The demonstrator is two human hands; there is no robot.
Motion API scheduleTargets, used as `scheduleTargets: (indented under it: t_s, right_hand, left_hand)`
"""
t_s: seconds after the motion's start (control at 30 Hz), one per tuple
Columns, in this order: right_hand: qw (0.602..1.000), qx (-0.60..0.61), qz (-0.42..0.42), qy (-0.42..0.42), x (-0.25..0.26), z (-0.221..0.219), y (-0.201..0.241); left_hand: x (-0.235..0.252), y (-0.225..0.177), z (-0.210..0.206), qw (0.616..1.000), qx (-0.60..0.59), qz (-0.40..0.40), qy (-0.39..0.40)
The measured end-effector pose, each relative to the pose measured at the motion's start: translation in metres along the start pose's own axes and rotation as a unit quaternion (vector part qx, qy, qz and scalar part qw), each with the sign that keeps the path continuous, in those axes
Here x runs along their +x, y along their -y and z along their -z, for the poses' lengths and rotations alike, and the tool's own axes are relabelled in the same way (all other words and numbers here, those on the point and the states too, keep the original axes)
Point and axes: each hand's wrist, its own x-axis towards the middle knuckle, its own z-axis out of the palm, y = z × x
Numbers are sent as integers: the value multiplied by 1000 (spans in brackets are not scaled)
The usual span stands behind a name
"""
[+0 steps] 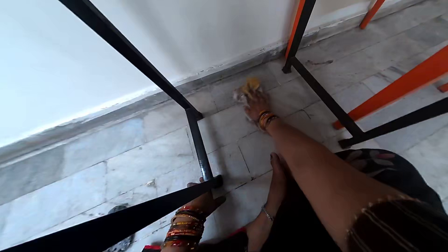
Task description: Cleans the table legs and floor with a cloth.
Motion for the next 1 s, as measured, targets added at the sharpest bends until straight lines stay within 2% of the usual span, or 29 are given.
scheduleTargets:
  t_s: [0.13,0.2,0.3,0.37,0.47,0.67,0.77,0.87,1.0]
  right_hand:
    - [990,-10,-136,-39,-3,23,-78]
    - [976,-5,-212,-47,-17,32,-100]
    - [953,5,-300,-32,-37,42,-97]
    - [950,14,-311,0,-50,47,-73]
    - [965,-6,-254,61,-67,40,-33]
    - [982,4,-59,179,-115,14,52]
    - [975,9,47,216,-151,3,94]
    - [956,30,111,270,-178,-11,127]
    - [927,11,189,325,-184,-5,135]
  left_hand:
    - [0,2,0,1000,-4,-8,8]
    - [0,2,-2,1000,-10,-10,2]
    - [1,1,-1,1000,-9,6,11]
    - [2,1,-2,999,-18,25,12]
    - [2,0,-3,998,-27,53,7]
    - [-5,-6,-3,997,-17,75,-5]
    - [-8,-7,-4,997,-28,74,-20]
    - [-8,-7,-6,997,-22,67,-25]
    - [-8,-4,-5,998,-20,54,-20]
